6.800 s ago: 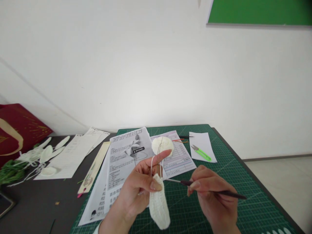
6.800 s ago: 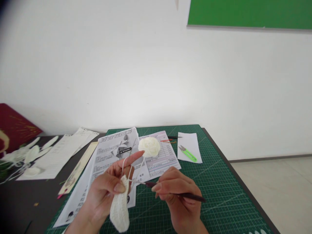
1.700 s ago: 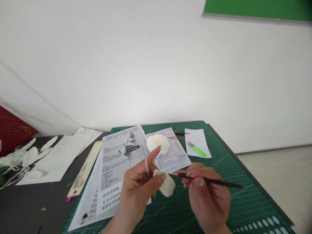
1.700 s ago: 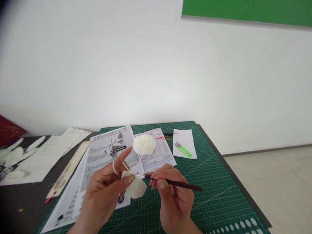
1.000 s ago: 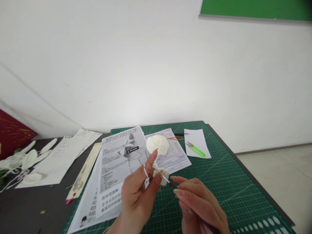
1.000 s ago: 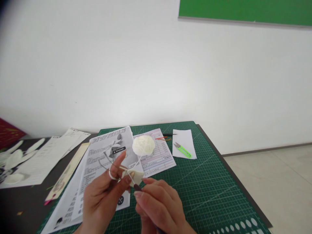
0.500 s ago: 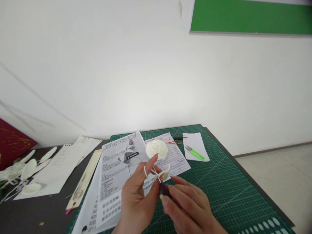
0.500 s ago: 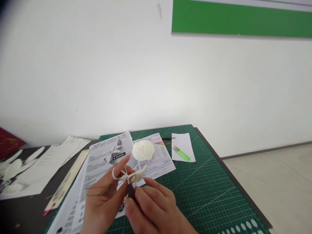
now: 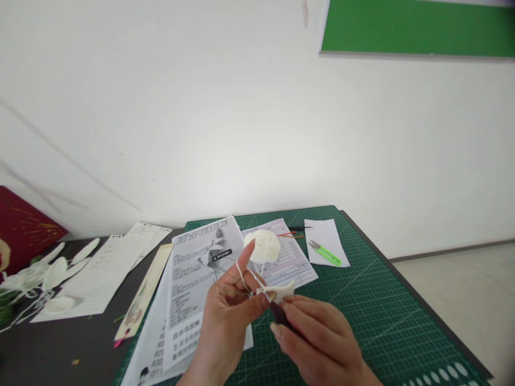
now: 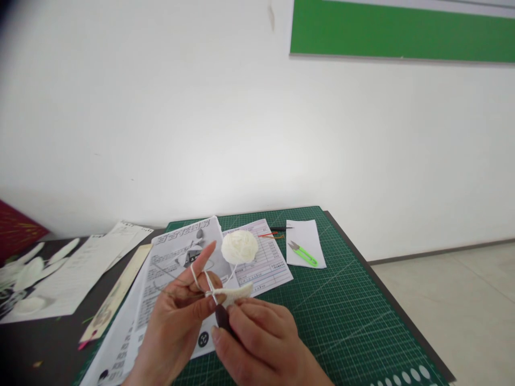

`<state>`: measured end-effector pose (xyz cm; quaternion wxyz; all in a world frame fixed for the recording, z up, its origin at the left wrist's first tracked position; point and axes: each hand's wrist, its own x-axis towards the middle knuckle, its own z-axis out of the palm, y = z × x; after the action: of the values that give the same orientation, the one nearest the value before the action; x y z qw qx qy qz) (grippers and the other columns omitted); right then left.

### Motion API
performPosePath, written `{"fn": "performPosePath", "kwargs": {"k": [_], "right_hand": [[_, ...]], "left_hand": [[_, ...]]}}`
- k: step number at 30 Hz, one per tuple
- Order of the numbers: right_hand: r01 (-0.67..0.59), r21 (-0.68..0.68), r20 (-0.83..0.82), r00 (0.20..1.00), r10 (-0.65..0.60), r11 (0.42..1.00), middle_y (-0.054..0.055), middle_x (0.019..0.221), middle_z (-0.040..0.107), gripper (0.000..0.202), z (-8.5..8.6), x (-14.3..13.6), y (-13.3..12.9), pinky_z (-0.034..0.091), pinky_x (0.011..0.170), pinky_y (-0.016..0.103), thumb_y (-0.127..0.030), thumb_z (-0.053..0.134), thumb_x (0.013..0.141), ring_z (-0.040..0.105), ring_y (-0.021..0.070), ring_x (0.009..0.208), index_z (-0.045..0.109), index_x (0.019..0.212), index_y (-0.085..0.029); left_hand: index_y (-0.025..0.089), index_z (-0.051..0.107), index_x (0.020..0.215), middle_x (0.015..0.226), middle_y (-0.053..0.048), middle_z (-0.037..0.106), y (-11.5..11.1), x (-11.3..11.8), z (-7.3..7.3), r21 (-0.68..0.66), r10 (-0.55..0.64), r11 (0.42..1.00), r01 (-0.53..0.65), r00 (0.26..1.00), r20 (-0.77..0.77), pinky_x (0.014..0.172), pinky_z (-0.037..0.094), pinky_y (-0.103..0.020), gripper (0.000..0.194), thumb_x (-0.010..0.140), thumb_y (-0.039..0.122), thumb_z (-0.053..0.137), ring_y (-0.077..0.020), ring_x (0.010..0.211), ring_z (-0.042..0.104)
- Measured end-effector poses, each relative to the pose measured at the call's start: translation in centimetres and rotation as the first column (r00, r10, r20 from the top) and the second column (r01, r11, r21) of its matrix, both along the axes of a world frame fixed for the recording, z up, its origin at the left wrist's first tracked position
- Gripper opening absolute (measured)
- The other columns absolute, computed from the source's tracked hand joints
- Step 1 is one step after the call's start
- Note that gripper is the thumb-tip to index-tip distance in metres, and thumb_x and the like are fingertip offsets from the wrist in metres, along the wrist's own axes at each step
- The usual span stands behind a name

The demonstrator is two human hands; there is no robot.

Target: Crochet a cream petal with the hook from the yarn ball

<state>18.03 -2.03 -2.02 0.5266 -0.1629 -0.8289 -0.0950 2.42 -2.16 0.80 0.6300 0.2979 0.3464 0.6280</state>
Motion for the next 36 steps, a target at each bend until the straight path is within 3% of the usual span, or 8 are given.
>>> {"fn": "performPosePath", "kwargs": {"k": [6,10,16,21,24,27,31,36], "right_hand": [[0.153,0.01,0.1,0.983,-0.154,0.988,0.007,0.086,0.076,0.012,1.1,-0.5,-0.8,0.053,0.097,0.033,-0.01,0.058,0.087,0.07,0.0152,0.09,0.067,0.093,-0.013],[0.132,0.013,0.027,0.991,-0.132,0.991,0.007,0.081,0.075,0.01,0.8,-0.5,-0.8,0.057,0.091,0.032,-0.011,0.057,0.087,0.07,0.0142,0.083,0.066,0.092,-0.012],[0.108,-0.082,0.002,0.994,-0.108,0.991,0.006,0.082,0.075,0.017,1.6,0.2,-0.9,0.058,0.085,0.027,-0.014,0.047,0.093,0.07,0.0135,0.083,0.064,0.096,-0.013],[0.069,-0.09,-0.06,0.995,-0.075,0.994,0.006,0.079,0.074,0.013,1.5,0.5,-0.8,0.058,0.079,0.027,-0.011,0.052,0.09,0.07,0.0153,0.08,0.064,0.096,-0.012],[-0.021,-0.201,-0.145,0.989,-0.008,0.979,0.006,0.082,0.074,0.018,1.3,1.0,-0.9,0.058,0.075,0.03,-0.009,0.05,0.089,0.07,0.0172,0.083,0.061,0.103,-0.013],[-0.162,-0.338,-0.234,0.968,0.084,0.927,0.006,0.079,0.073,0.023,1.6,1.4,-0.9,0.058,0.07,0.032,-0.005,0.05,0.087,0.069,0.0186,0.079,0.062,0.105,-0.015],[-0.301,-0.453,-0.385,0.915,0.12,0.839,0.005,0.073,0.069,0.017,2.1,1.7,-0.7,0.053,0.056,0.03,-0.012,0.053,0.089,0.065,0.0171,0.065,0.065,0.1,-0.019],[-0.444,-0.479,-0.523,0.837,0.16,0.757,0.005,0.072,0.069,0.013,2.0,1.9,-0.5,0.05,0.053,0.029,-0.019,0.056,0.09,0.063,0.0173,0.064,0.068,0.095,-0.019]], "left_hand": [[0.035,0.057,0.127,0.064,0.007,0.063,0.0,0.0,-0.5,0.211,0.253,0.958,-0.193,0.917,-0.309,0.074,0.046,-0.017,0.065,0.07,0.01,0.076,-0.0069,0.064,0.056],[0.039,0.053,0.13,0.066,0.007,0.065,0.4,-0.7,-1.2,0.373,0.239,0.925,-0.068,0.869,-0.433,0.08,0.047,-0.021,0.068,0.073,0.007,0.072,-0.0085,0.066,0.058],[0.039,0.057,0.126,0.067,0.007,0.061,1.1,-1.3,-1.5,0.371,0.215,0.928,-0.036,0.864,-0.455,0.082,0.044,-0.02,0.063,0.073,0.008,0.073,-0.008,0.069,0.055],[0.039,0.06,0.123,0.062,0.007,0.057,1.6,-1.8,-1.1,0.317,0.096,0.946,0.064,0.88,-0.465,0.073,0.044,-0.021,0.064,0.069,0.007,0.076,-0.0083,0.063,0.053],[0.035,0.064,0.12,0.061,0.005,0.058,1.7,-2.2,-0.7,0.281,0.002,0.95,0.14,0.893,-0.45,0.068,0.044,-0.022,0.062,0.067,0.006,0.077,-0.0094,0.061,0.053],[0.03,0.072,0.11,0.059,0.003,0.058,1.5,-2.3,-0.2,0.218,-0.096,0.956,0.195,0.914,-0.395,0.064,0.046,-0.024,0.054,0.062,0.006,0.08,-0.0109,0.059,0.053],[0.018,0.077,0.064,0.056,-0.001,0.056,1.3,-2.2,0.5,0.106,-0.215,0.959,0.262,0.92,-0.328,0.054,0.045,-0.026,0.012,0.056,0.012,0.083,-0.0112,0.051,0.049],[0.02,0.08,0.074,0.05,0.0,0.054,1.2,-2.2,0.7,0.009,-0.33,0.939,0.344,0.907,-0.261,0.046,0.042,-0.026,0.027,0.048,0.019,0.087,-0.0107,0.044,0.041]]}}
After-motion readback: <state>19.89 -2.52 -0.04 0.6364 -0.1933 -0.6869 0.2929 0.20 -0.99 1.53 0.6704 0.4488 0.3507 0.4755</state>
